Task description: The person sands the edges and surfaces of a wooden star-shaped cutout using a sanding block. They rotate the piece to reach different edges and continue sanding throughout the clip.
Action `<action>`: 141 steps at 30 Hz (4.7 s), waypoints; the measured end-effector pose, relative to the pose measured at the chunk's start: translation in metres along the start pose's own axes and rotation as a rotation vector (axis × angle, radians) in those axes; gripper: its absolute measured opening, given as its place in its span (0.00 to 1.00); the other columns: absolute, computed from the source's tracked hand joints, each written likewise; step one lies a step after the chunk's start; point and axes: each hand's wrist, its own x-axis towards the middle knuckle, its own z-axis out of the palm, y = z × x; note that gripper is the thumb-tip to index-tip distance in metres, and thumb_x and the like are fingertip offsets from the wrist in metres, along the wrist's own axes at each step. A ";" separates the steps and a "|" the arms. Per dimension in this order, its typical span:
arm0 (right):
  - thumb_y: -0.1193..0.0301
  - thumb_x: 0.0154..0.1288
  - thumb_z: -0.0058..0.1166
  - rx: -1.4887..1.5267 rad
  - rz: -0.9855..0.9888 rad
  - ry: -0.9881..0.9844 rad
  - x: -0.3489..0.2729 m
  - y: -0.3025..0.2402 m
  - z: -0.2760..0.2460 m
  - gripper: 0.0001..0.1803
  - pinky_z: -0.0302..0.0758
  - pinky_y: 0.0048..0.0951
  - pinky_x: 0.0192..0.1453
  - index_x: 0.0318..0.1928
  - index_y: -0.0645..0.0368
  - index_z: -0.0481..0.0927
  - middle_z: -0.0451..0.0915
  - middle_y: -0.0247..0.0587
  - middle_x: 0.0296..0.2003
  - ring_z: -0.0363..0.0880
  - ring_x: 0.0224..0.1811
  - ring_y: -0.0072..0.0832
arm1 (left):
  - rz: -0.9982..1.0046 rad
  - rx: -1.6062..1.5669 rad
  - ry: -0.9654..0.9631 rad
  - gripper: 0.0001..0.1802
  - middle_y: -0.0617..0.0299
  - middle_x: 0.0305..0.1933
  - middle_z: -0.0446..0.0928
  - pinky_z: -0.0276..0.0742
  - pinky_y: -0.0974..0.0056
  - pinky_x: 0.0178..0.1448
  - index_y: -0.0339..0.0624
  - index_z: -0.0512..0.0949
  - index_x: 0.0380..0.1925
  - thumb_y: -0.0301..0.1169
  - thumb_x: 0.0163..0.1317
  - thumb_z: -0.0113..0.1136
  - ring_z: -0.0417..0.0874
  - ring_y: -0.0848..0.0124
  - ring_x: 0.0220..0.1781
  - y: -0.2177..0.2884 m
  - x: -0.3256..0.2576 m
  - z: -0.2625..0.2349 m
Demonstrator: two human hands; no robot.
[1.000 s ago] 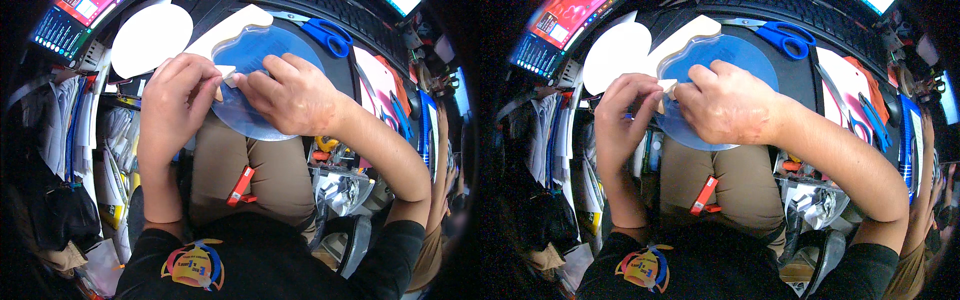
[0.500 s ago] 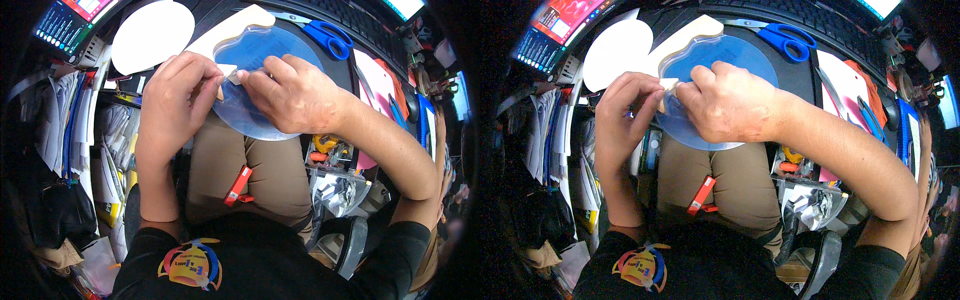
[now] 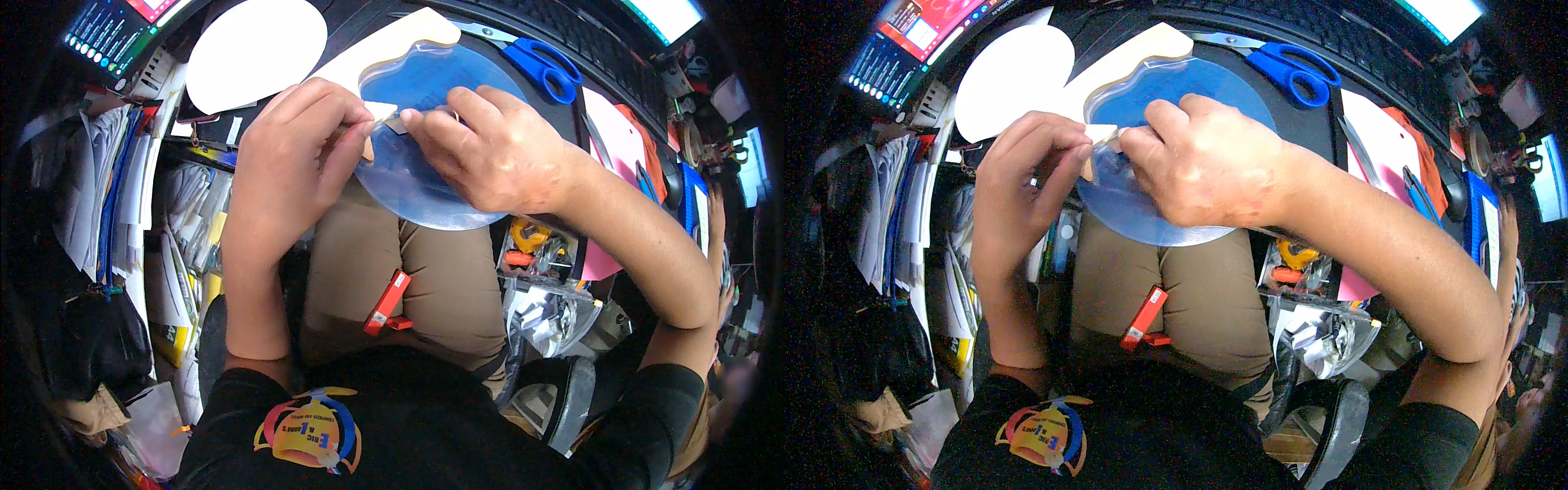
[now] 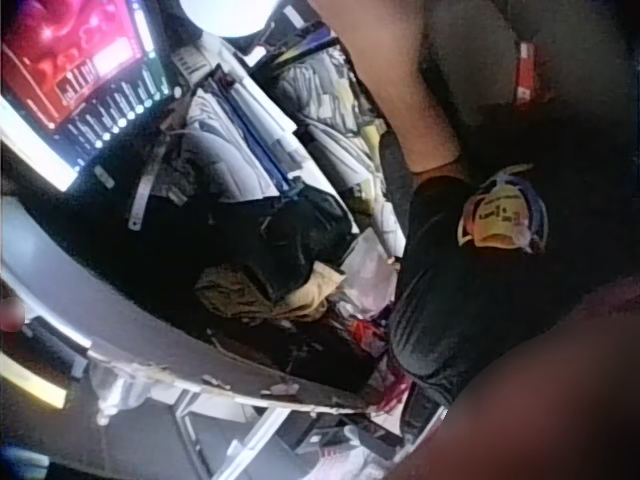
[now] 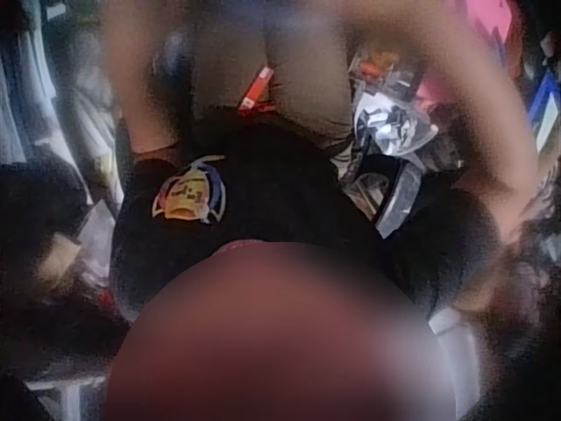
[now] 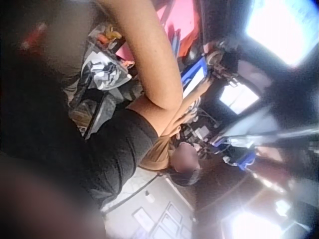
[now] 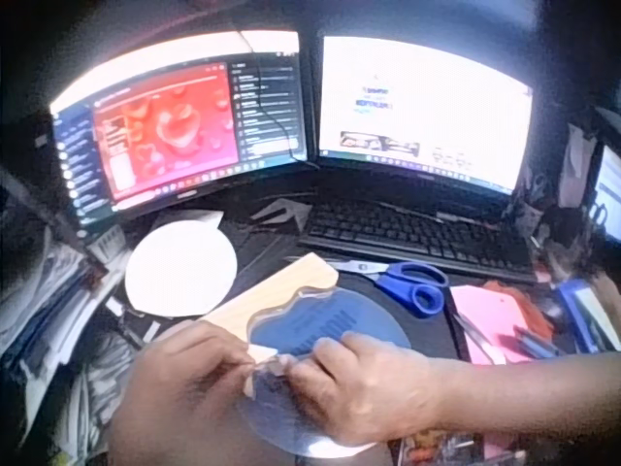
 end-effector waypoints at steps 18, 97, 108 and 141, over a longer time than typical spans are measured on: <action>0.70 0.54 0.65 -0.055 -0.041 0.013 -0.006 0.007 -0.001 0.22 0.74 0.32 0.33 0.48 0.68 0.82 0.74 0.38 0.35 0.75 0.34 0.30 | 0.046 0.056 -0.026 0.05 0.55 0.39 0.82 0.78 0.64 0.43 0.36 0.81 0.35 0.23 0.60 0.66 0.84 0.64 0.38 -0.001 0.000 -0.003; 0.76 0.51 0.63 0.121 0.312 0.194 -0.006 -0.018 -0.016 0.21 0.73 0.28 0.32 0.50 0.55 0.85 0.76 0.36 0.34 0.74 0.31 0.29 | -0.203 0.096 0.016 0.15 0.51 0.47 0.80 0.75 0.59 0.59 0.39 0.84 0.48 0.32 0.63 0.66 0.82 0.59 0.52 0.006 0.008 -0.014; 0.74 0.57 0.66 1.091 1.173 -0.139 0.018 -0.025 -0.028 0.19 0.77 0.22 0.31 0.51 0.61 0.86 0.80 0.31 0.28 0.78 0.25 0.17 | -0.055 0.141 -0.051 0.23 0.49 0.58 0.79 0.72 0.56 0.67 0.43 0.83 0.56 0.28 0.58 0.70 0.80 0.55 0.62 -0.003 -0.021 -0.011; 0.75 0.54 0.65 1.336 1.255 -0.140 0.019 -0.027 -0.018 0.14 0.79 0.24 0.26 0.43 0.64 0.87 0.85 0.40 0.27 0.83 0.22 0.23 | -0.053 0.234 -0.026 0.21 0.50 0.57 0.81 0.73 0.57 0.66 0.43 0.85 0.53 0.29 0.58 0.72 0.81 0.58 0.61 0.000 -0.020 -0.007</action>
